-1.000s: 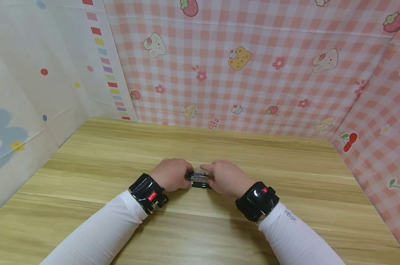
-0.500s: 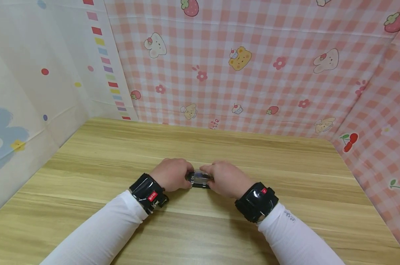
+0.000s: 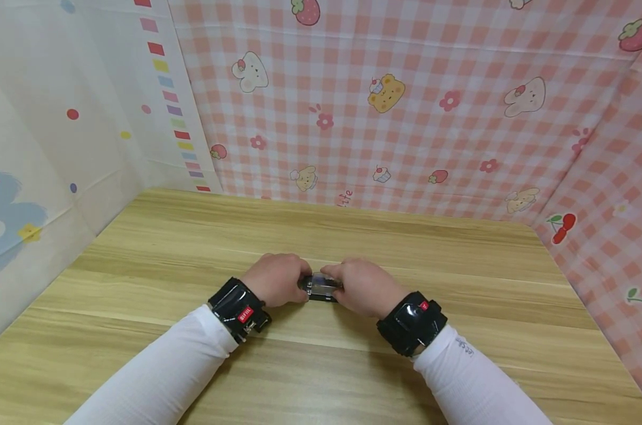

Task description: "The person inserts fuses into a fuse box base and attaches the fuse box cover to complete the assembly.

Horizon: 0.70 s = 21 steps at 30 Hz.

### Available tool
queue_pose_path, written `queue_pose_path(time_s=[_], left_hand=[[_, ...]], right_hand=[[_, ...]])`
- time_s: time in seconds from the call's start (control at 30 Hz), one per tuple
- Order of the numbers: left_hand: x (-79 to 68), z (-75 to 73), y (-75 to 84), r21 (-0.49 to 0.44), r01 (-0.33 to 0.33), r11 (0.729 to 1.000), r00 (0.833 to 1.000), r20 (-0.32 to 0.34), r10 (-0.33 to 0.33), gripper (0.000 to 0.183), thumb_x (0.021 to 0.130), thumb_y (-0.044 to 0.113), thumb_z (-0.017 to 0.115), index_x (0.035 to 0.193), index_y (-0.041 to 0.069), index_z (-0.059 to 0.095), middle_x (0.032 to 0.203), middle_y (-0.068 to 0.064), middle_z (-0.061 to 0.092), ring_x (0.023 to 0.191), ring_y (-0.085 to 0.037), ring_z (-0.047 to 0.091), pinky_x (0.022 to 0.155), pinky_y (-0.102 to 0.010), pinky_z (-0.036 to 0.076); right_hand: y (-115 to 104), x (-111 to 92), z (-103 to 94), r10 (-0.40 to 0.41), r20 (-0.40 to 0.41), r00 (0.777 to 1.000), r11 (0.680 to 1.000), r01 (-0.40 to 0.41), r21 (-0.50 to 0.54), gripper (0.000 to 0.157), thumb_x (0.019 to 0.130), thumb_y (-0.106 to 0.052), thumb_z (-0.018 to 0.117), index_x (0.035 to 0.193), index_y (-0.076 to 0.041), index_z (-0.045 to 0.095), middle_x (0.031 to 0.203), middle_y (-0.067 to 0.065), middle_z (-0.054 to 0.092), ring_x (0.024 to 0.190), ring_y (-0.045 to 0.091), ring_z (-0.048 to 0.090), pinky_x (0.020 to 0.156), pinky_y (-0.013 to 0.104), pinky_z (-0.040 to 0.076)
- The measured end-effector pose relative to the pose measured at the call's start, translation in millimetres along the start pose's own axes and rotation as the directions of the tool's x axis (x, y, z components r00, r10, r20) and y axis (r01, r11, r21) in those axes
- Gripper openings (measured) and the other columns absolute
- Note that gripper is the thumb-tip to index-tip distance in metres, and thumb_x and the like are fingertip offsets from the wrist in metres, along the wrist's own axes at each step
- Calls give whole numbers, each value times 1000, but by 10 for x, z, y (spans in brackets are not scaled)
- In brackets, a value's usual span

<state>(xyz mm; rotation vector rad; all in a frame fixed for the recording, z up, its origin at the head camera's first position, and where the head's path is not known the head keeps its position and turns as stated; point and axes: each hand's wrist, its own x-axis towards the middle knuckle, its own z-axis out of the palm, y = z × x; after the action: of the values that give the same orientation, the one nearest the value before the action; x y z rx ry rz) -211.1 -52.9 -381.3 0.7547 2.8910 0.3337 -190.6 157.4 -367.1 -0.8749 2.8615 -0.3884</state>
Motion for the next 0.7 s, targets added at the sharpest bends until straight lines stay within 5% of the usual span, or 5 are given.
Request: queue_pose_path(time_s=[0.23,0.7], left_hand=[[-3,1,-1,12,-7,1000,1000,0,7,22,81,33,87,96,20,78,79,11,67,73,-12,59,86,-42,47],[-5,-14,6,26,-9,1000,1000,2,9,22,82,34,87,96,19,79,80,11,67,74,-12,59,87,-43,48]], right_hand=[[1,9,-7,-18,4,1000,1000,18,2,50,93,-10,78,142,-11,67,120,5,77,87,12,61,78,32,53],[-9,-6,1,-12,7,1000,1000,12,-1,50,93,-10,79,141,-13,68,115,2,78,83,12,60,76,30,52]])
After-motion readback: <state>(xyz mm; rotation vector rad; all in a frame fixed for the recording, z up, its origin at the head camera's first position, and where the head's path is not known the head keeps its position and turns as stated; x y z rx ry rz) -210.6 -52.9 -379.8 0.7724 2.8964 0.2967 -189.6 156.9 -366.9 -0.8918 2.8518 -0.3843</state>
